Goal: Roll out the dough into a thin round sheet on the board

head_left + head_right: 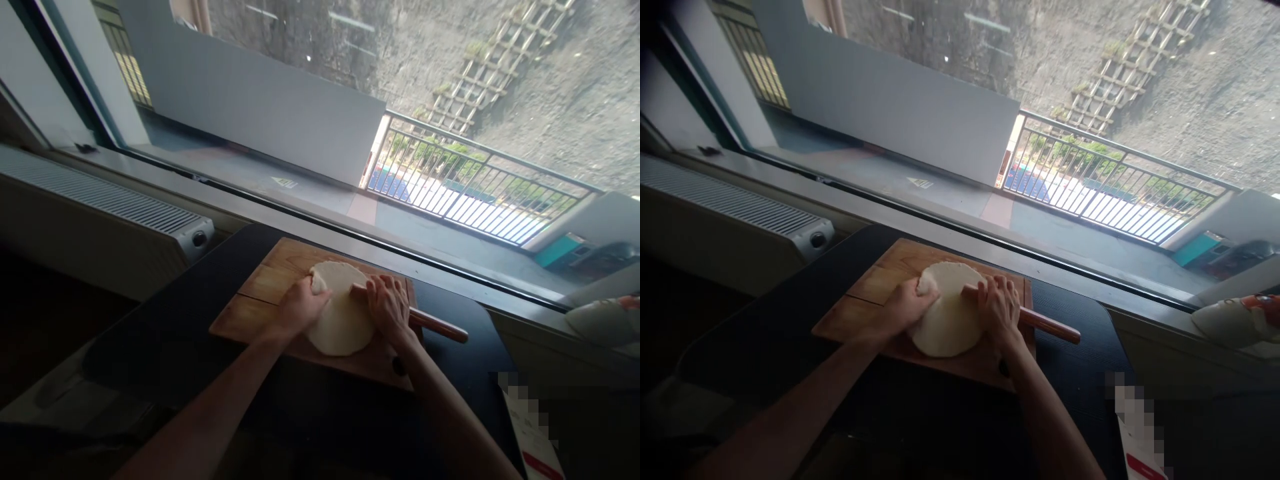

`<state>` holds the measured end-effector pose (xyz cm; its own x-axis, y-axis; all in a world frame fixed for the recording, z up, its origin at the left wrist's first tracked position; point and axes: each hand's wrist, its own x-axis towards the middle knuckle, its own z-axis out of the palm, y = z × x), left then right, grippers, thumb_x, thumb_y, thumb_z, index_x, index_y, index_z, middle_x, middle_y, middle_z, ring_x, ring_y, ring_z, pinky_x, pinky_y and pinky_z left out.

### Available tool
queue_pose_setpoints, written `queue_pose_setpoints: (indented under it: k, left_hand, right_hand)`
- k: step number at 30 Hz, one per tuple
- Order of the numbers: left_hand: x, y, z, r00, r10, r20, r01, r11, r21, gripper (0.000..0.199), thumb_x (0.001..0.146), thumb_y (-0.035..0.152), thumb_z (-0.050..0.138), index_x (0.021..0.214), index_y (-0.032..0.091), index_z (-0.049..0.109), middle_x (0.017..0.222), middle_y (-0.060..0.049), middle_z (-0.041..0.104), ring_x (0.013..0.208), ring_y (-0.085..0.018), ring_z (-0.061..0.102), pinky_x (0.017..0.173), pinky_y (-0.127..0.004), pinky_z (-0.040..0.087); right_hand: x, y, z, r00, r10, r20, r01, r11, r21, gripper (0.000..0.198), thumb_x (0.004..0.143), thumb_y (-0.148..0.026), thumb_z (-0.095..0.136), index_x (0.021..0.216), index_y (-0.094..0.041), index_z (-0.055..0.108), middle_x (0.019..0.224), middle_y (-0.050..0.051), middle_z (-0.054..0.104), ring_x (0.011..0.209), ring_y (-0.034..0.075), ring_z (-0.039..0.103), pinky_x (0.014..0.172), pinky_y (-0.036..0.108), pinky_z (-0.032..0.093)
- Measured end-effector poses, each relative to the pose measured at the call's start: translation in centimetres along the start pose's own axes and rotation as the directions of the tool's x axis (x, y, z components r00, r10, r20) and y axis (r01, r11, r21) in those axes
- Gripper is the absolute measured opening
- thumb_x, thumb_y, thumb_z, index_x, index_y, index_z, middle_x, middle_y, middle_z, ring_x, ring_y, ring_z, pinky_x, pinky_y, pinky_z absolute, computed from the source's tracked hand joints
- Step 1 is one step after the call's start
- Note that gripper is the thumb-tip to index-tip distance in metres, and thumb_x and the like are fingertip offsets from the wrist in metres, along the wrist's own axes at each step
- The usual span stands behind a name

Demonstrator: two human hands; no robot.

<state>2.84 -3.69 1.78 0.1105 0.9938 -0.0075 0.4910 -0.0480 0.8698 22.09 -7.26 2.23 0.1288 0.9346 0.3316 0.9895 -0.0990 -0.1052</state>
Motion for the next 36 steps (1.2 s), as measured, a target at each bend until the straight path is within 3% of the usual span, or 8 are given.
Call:
queue_pose_setpoints:
  k: [3,7,12,16,20,26,33,36]
  left_hand:
    - [1.1,1.9,0.0,0.986,0.135,0.098,-0.132,0.990,-0.044,0.030,0.072,0.031,0.057,0.097,0.016,0.062,0.088,-0.005,0.069,0.079,-0.017,0.064,0.067,-0.024,0.047]
    - [2.6,1.4,-2.7,0.915,0.256,0.312,-0.251,0.966,-0.055,0.024,0.074,0.032,0.051,0.090,0.018,0.064,0.079,-0.002,0.068,0.070,-0.015,0.063,0.059,-0.022,0.045]
    - [3.0,-1.4,-4.7,0.981,0.183,0.061,-0.193,0.904,0.383,0.026,0.076,0.039,0.049,0.088,0.020,0.063,0.080,-0.005,0.067,0.074,-0.019,0.062,0.062,-0.024,0.041]
    - [1.8,-2.4,-3.0,0.960,0.226,-0.167,-0.092,0.815,0.573,0.034,0.085,0.042,0.036,0.089,0.020,0.061,0.077,-0.008,0.066,0.074,-0.022,0.062,0.062,-0.028,0.039]
    - [1.2,-2.6,-2.2,0.945,0.243,-0.220,-0.079,0.819,0.569,0.035,0.088,0.041,0.033,0.101,0.021,0.059,0.083,-0.007,0.068,0.077,-0.022,0.063,0.064,-0.028,0.039]
    - [1.7,-3.0,-2.4,0.947,0.222,-0.233,-0.085,0.871,0.484,0.035,0.090,0.040,0.031,0.104,0.022,0.058,0.085,-0.004,0.069,0.080,-0.019,0.063,0.065,-0.025,0.038]
    - [1.6,-3.1,-2.2,0.933,0.252,-0.258,-0.103,0.871,0.481,0.029,0.087,0.037,0.036,0.103,0.025,0.057,0.086,-0.001,0.069,0.078,-0.020,0.063,0.061,-0.026,0.037]
    - [1.6,-3.2,-2.3,0.931,0.251,-0.265,-0.104,0.879,0.466,0.030,0.088,0.037,0.036,0.106,0.024,0.057,0.087,-0.001,0.070,0.079,-0.020,0.064,0.063,-0.026,0.038]
  right_hand:
    - [2.9,1.0,-0.6,0.998,0.065,0.000,-0.065,0.997,0.041,0.046,0.096,-0.040,0.016,0.110,-0.022,0.055,0.099,0.006,0.063,0.081,0.017,0.059,0.078,0.031,0.037]
    - [1.7,1.4,-1.7,0.997,0.028,-0.065,-0.020,0.993,0.115,0.046,0.096,-0.038,0.013,0.107,-0.021,0.055,0.086,0.004,0.066,0.074,0.015,0.058,0.067,0.027,0.037]
    - [-0.7,-1.4,-0.9,0.983,-0.176,0.054,0.170,0.981,0.095,0.032,0.093,-0.033,0.028,0.096,-0.024,0.058,0.094,0.003,0.063,0.081,0.016,0.055,0.072,0.026,0.037]
    - [3.4,-2.9,-0.1,0.993,-0.121,0.006,0.120,0.991,0.066,0.036,0.094,-0.034,0.024,0.109,-0.022,0.055,0.110,0.006,0.056,0.101,0.019,0.049,0.087,0.031,0.035]
    - [5.4,-3.2,0.0,0.993,-0.117,0.033,0.115,0.992,0.060,0.043,0.094,-0.039,0.022,0.122,-0.020,0.048,0.127,0.008,0.047,0.113,0.021,0.043,0.094,0.034,0.033]
    - [-1.3,-4.1,0.1,0.953,-0.290,0.083,0.288,0.957,0.040,0.045,0.093,-0.046,0.026,0.128,-0.024,0.044,0.135,0.003,0.043,0.133,0.023,0.019,0.106,0.039,0.019]
    - [8.9,-2.8,2.2,0.994,-0.061,0.094,0.059,0.998,0.024,0.046,0.094,-0.044,0.022,0.126,-0.021,0.045,0.136,0.011,0.039,0.127,0.024,0.030,0.101,0.044,0.026]
    - [7.6,-3.3,1.9,0.984,-0.135,0.118,0.130,0.991,0.043,0.048,0.094,-0.045,0.023,0.131,-0.020,0.040,0.139,0.010,0.035,0.130,0.024,0.026,0.101,0.042,0.027]
